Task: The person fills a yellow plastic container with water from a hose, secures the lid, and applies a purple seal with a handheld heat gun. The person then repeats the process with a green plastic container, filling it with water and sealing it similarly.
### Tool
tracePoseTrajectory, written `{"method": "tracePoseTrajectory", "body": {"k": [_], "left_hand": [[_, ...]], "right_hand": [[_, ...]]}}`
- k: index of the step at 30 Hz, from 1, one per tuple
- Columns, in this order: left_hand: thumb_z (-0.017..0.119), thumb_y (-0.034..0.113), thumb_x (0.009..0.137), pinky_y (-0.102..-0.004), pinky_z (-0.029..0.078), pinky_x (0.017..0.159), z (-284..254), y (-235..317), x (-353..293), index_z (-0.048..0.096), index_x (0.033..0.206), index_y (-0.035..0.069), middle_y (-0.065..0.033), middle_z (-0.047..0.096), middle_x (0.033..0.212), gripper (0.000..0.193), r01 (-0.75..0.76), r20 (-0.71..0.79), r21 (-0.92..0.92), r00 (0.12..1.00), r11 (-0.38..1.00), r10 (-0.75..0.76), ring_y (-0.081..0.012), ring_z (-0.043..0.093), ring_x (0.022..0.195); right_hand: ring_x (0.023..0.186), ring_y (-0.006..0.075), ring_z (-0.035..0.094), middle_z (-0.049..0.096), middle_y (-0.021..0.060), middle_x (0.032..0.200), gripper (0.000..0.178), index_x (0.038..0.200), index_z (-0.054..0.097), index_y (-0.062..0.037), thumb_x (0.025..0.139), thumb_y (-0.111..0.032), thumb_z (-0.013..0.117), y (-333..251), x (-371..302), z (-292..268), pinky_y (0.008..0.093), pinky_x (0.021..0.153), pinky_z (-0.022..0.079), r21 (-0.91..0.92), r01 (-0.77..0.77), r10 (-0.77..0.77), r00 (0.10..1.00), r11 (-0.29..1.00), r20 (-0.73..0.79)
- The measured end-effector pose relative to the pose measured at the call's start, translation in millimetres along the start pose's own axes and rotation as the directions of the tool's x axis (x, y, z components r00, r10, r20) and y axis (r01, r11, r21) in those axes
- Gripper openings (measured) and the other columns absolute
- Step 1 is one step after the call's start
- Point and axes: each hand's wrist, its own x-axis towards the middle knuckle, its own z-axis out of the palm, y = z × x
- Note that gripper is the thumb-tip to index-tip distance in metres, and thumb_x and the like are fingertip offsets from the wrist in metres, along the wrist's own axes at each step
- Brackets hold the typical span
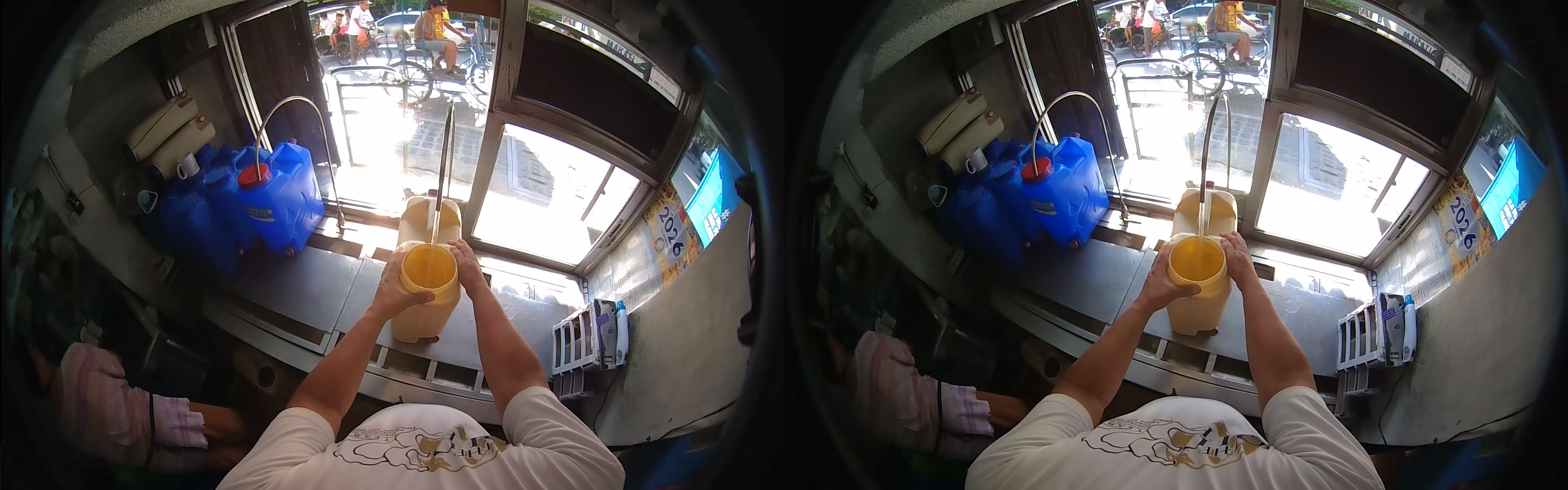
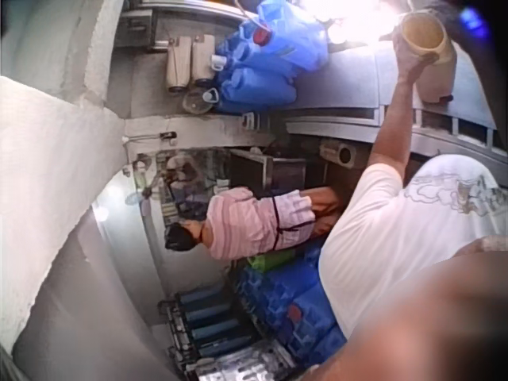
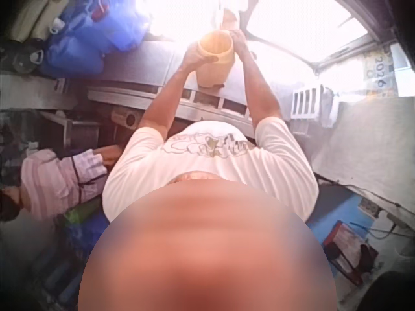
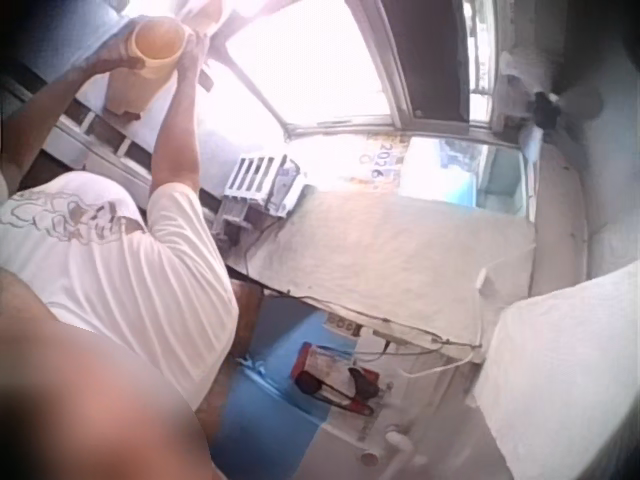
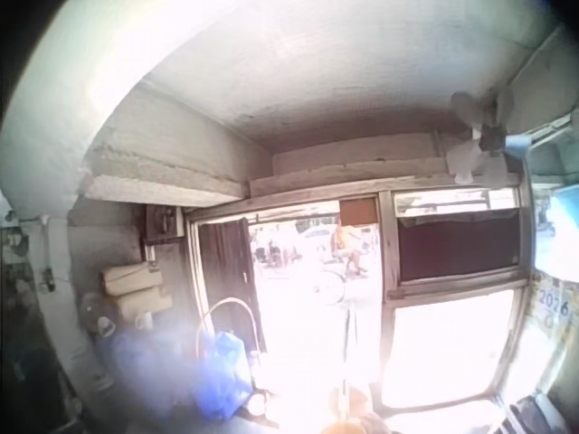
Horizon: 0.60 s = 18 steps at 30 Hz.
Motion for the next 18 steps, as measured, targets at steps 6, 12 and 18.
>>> {"method": "tracePoseTrajectory", "body": {"k": [6,12,18], "left_hand": [[0.091,0.024,0.057,-0.0385,0.037,0.111,-3,-7,9,0.036,0.145,0.007,-0.0146,0.041,0.140,0.106,-0.045,0.121,-0.014,0.992,0.999,0.046,-0.0291,0.039,0.134],[0.092,0.026,0.056,-0.0399,0.031,0.115,-8,-3,12,0.035,0.146,0.007,-0.0179,0.034,0.149,0.109,-0.084,0.177,0.010,0.981,0.996,0.081,-0.0312,0.033,0.139],[0.092,0.023,0.057,-0.0397,0.035,0.113,-6,-20,11,0.031,0.147,0.005,-0.0170,0.038,0.145,0.111,-0.100,0.123,0.029,0.988,0.995,0.096,-0.0300,0.037,0.136]], "right_hand": [[0.141,0.0320,0.035,0.039,0.0215,0.148,0.044,0.128,0.059,-0.0042,0.099,-0.034,0.046,6,-10,-3,0.0382,0.115,0.028,-0.068,-0.028,0.022,0.996,0.997,-0.083],[0.139,0.0320,0.038,0.043,0.0203,0.145,0.045,0.128,0.059,-0.0050,0.098,-0.035,0.045,18,-14,-4,0.0386,0.114,0.029,-0.141,-0.026,0.003,0.988,0.990,-0.156],[0.135,0.0329,0.043,0.049,0.0206,0.140,0.047,0.130,0.058,-0.0066,0.098,-0.038,0.045,14,-14,-1,0.0394,0.111,0.033,-0.102,-0.102,0.088,0.987,0.990,-0.132]]}}
